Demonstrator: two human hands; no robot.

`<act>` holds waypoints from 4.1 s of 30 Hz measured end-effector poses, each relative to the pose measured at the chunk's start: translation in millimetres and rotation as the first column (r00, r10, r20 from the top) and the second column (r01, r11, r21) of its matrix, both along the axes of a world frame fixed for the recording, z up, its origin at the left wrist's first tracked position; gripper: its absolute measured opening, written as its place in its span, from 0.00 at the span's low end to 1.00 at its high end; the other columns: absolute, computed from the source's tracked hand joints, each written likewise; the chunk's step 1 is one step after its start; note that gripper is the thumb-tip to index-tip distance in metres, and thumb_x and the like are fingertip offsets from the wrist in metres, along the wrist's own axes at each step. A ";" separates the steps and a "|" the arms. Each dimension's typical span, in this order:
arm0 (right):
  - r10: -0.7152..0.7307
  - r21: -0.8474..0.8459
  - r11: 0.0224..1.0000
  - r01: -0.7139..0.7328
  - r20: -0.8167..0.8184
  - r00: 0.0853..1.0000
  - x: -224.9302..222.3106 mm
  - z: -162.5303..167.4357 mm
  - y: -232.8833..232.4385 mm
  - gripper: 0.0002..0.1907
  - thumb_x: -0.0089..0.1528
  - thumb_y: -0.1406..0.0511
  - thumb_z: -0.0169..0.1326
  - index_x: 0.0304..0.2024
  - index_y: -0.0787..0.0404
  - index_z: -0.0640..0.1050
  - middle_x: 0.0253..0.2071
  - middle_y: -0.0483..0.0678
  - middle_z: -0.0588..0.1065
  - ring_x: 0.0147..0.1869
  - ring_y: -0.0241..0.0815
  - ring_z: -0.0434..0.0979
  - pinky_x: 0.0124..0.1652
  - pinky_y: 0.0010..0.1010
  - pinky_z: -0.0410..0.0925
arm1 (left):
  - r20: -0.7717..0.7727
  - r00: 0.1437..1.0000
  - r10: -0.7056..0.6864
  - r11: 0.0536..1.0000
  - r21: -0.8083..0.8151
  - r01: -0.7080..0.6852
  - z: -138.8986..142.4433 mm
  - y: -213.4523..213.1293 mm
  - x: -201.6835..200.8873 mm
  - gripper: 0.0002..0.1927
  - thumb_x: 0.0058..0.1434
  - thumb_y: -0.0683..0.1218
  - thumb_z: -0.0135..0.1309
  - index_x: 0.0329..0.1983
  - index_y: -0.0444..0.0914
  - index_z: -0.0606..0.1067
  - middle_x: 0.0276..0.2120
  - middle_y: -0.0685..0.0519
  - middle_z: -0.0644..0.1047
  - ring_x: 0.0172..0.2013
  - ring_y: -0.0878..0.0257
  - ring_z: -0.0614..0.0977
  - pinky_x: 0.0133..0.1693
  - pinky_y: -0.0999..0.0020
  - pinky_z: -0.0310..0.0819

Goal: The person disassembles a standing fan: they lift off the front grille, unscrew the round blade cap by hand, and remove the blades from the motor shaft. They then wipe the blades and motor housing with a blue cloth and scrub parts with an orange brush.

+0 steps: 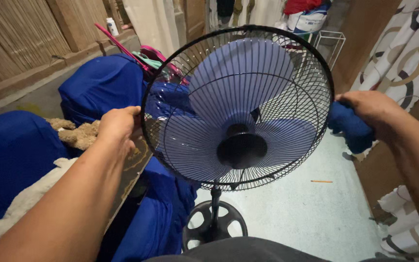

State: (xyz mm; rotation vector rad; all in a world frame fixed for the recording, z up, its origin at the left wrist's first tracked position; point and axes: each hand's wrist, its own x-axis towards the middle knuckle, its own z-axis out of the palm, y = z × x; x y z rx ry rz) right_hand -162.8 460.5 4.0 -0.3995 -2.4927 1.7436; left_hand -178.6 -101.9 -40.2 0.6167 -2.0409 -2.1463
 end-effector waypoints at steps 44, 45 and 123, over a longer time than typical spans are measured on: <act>0.449 -0.762 0.640 0.099 0.476 0.756 33.1 -258.0 -88.0 0.13 0.69 0.64 0.45 0.34 0.65 0.75 0.28 0.52 0.71 0.19 0.44 0.71 0.18 0.38 0.66 | -0.087 0.983 0.160 0.987 0.014 -0.160 23.4 31.3 49.5 0.19 0.65 0.51 0.49 0.21 0.36 0.70 0.14 0.49 0.67 0.10 0.60 0.63 0.12 0.61 0.48; 0.631 -0.889 0.459 0.004 0.329 0.703 32.5 -258.4 -92.2 0.14 0.68 0.63 0.46 0.33 0.66 0.76 0.26 0.49 0.73 0.19 0.43 0.72 0.17 0.38 0.67 | -0.100 0.980 0.173 0.985 0.020 -0.172 23.1 30.8 50.1 0.19 0.65 0.50 0.49 0.21 0.35 0.70 0.14 0.49 0.66 0.10 0.60 0.63 0.12 0.60 0.48; 0.712 -0.559 0.687 -0.465 0.391 0.583 61.9 -190.9 -364.9 0.45 0.65 0.34 0.31 0.54 0.62 0.79 0.42 0.56 0.80 0.40 0.50 0.79 0.39 0.43 0.73 | 0.297 0.868 0.397 0.871 0.175 -0.459 -37.6 -217.2 380.1 0.18 0.64 0.40 0.38 0.58 0.36 0.63 0.49 0.34 0.78 0.36 0.50 0.85 0.24 0.70 0.73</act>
